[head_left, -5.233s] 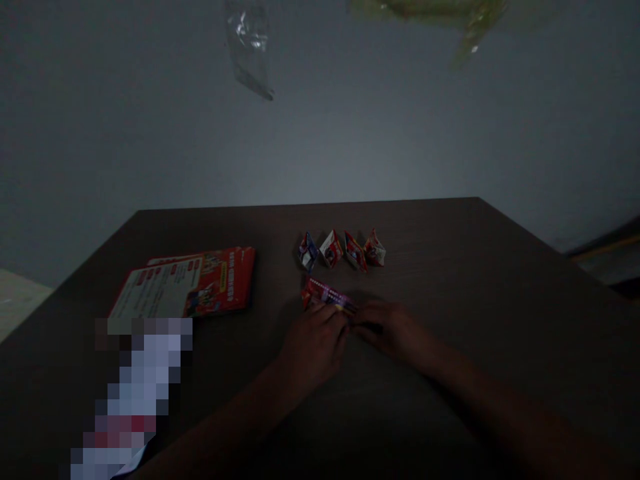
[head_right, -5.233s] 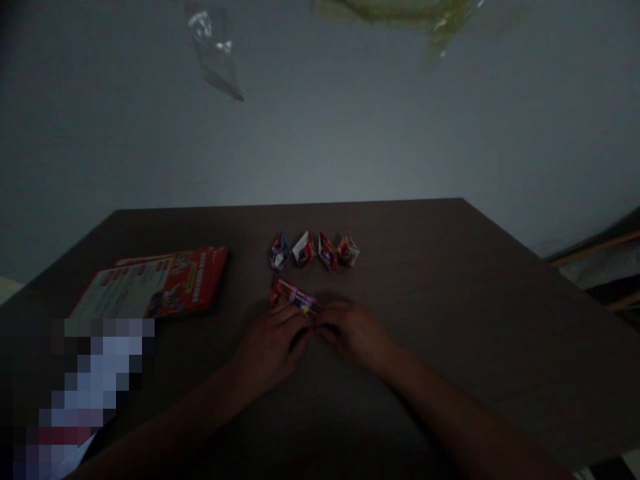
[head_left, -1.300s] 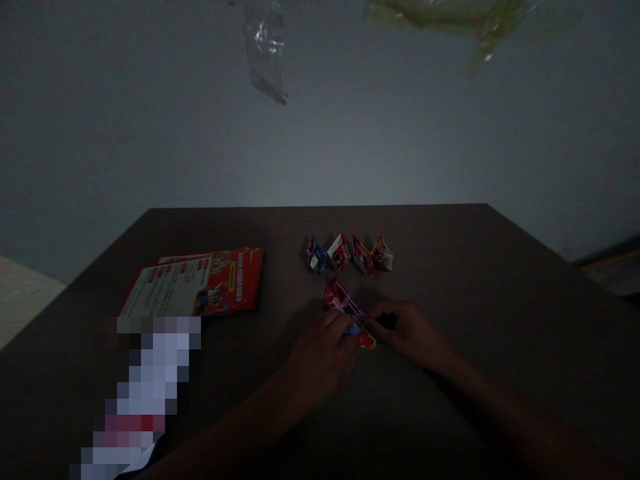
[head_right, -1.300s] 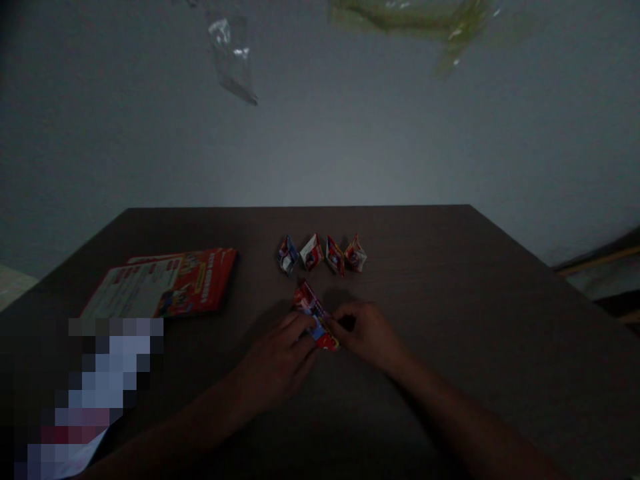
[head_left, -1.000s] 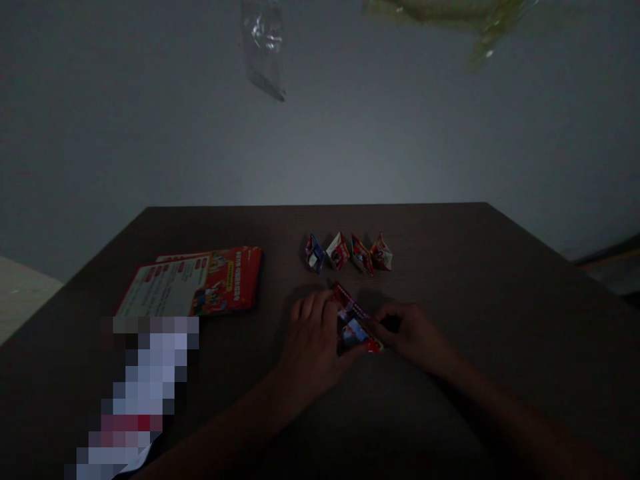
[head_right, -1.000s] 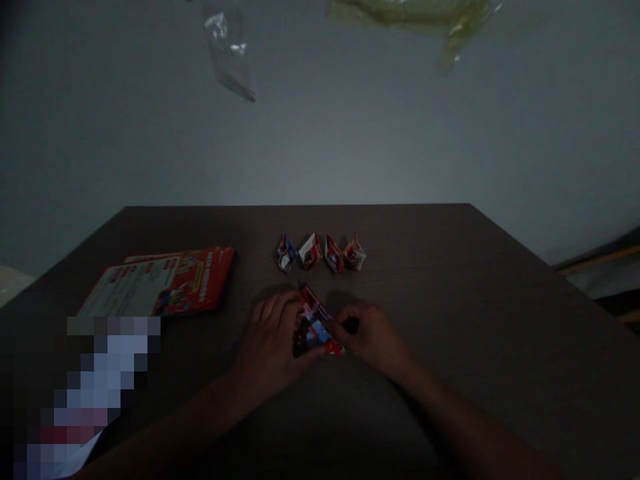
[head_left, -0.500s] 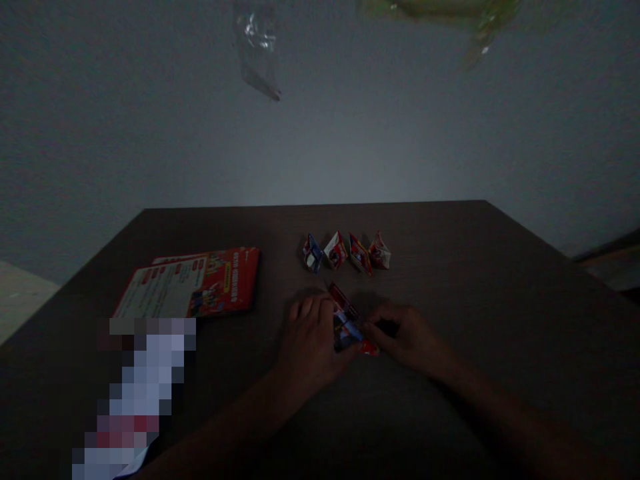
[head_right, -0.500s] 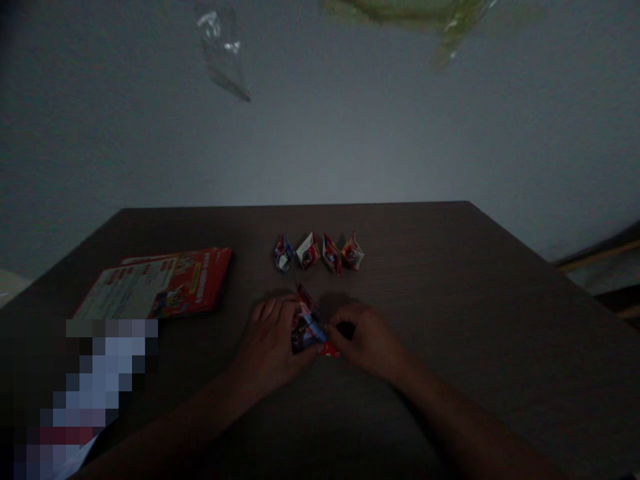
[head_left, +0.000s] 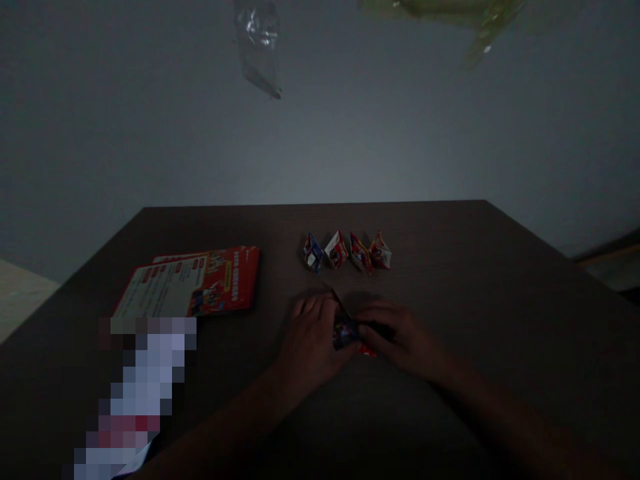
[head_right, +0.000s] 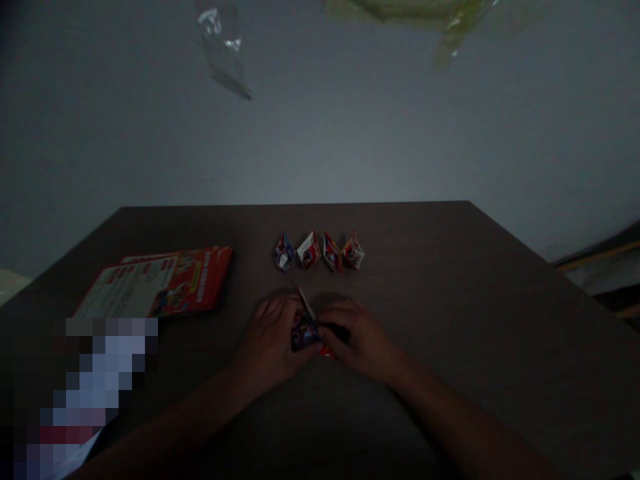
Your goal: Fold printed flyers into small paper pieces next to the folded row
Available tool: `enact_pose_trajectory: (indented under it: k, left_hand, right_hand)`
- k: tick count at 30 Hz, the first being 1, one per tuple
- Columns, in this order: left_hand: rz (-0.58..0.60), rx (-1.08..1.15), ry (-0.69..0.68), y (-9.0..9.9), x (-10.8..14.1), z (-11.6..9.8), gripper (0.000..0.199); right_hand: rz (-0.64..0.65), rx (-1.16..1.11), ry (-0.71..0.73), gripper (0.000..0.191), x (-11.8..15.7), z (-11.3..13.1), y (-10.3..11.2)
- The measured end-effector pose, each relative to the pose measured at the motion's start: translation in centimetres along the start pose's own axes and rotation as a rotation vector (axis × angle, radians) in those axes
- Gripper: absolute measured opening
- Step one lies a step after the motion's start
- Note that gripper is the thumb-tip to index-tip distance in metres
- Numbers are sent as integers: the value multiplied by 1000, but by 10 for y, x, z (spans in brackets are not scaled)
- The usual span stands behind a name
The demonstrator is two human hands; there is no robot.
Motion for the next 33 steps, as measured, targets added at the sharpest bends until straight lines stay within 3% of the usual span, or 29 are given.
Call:
enact_pose_trajectory:
  k: [16,23,33]
  left_hand:
    - [8,124,-125,-6,0,-1,40]
    - [-16,9,-46,3,4,-1,21]
    - [-40,-64,59,8,1,9,27]
  right_hand:
    - [22,142,67,20,0,2,-10]
    - [52,161,34,19,0,1,-10]
    - [96,203,24,25,1,3,-11]
Point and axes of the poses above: each hand's wrist, its own x-axis away from the middle knuckle, its own y-axis out of the back of the hand, z = x × y, the point moved 8 cm from there along -x, towards the middle knuckle, and after that the axes turned 5 degrees about z, right-handed, at the moved point
